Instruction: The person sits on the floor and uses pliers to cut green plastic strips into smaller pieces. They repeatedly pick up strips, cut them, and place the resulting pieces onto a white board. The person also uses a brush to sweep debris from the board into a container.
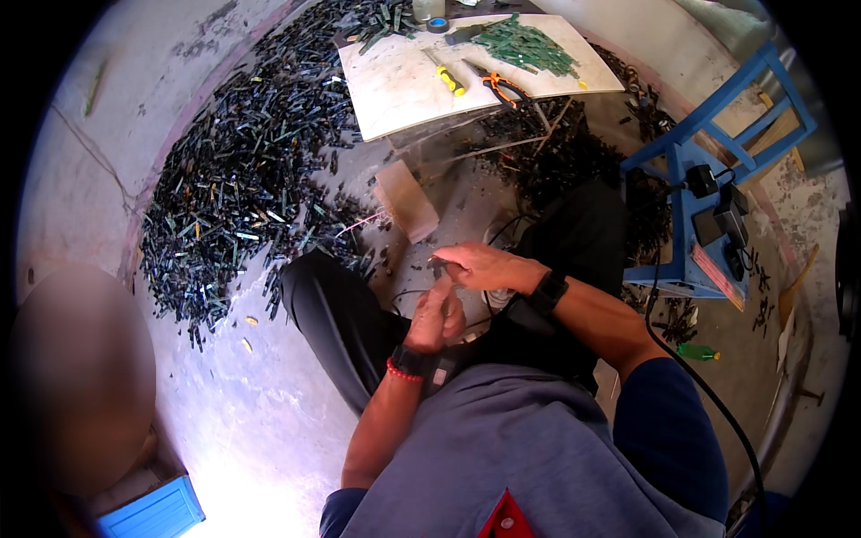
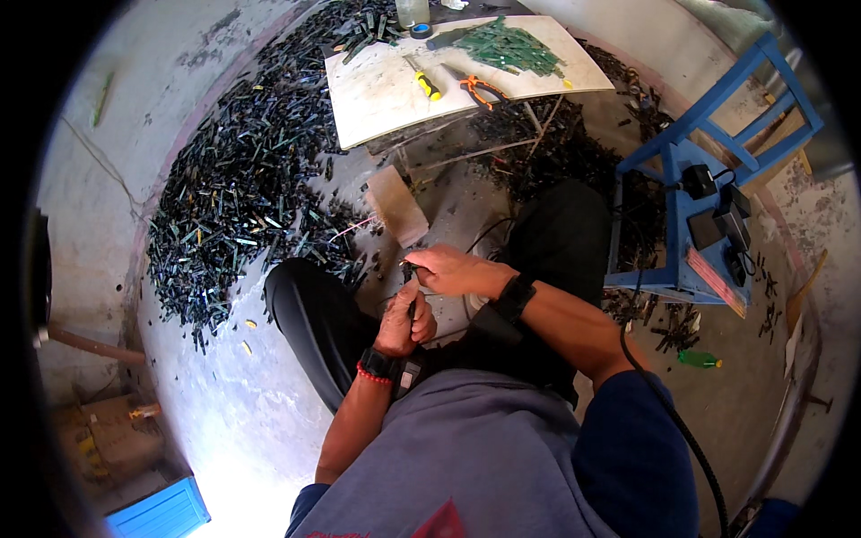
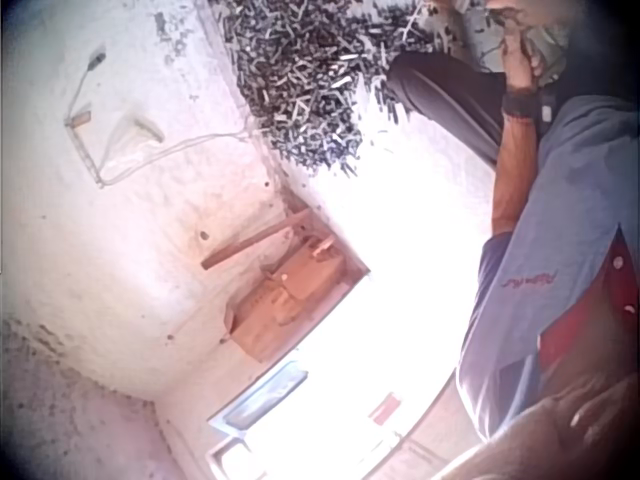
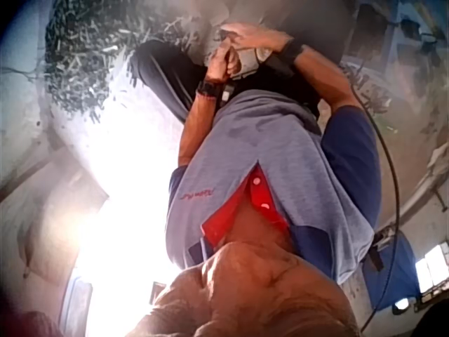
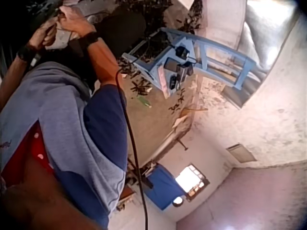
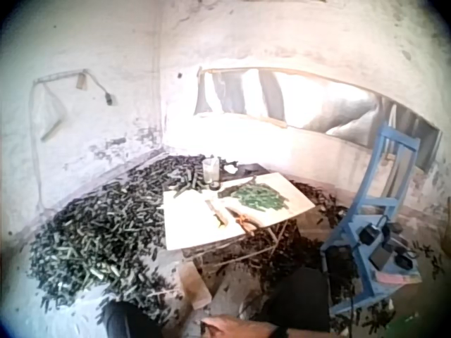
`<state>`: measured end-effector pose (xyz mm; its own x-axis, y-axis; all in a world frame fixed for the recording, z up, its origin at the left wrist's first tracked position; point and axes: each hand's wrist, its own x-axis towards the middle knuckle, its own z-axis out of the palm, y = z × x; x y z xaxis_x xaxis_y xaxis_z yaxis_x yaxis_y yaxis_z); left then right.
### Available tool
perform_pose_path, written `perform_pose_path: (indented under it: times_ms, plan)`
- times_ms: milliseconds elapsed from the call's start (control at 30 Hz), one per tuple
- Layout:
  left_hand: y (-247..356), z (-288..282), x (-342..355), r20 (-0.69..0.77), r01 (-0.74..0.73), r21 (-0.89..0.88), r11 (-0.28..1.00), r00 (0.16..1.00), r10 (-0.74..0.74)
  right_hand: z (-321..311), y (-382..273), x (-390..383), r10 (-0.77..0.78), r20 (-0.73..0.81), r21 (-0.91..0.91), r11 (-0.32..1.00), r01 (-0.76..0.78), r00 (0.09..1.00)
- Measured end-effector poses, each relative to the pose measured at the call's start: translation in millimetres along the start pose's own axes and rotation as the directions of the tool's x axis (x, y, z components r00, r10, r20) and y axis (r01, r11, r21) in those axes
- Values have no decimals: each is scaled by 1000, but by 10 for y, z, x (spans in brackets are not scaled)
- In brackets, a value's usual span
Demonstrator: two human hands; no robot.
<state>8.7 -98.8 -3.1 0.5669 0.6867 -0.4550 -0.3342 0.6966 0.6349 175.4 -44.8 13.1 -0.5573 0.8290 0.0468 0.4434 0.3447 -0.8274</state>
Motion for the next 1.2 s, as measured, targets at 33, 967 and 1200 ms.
perform_pose_path:
  times_ms: [33, 967, 1200]
  plan:
    - [1, -11, -3, 13, 4, 0, 1000, 1000, -4, -45, -43, 13, 26, 46, 3, 1000, -27, 999]
    - [-76, -42, 250, -251, 21, 208, 978, 967, 33, 23, 167, 115, 453, 186, 246, 838, -488, 872]
    - [-95, -154, 232, 32, 104, -141, 985, 994, -101, -243, 255, 127, -173, 144, -482, 847, 222, 974]
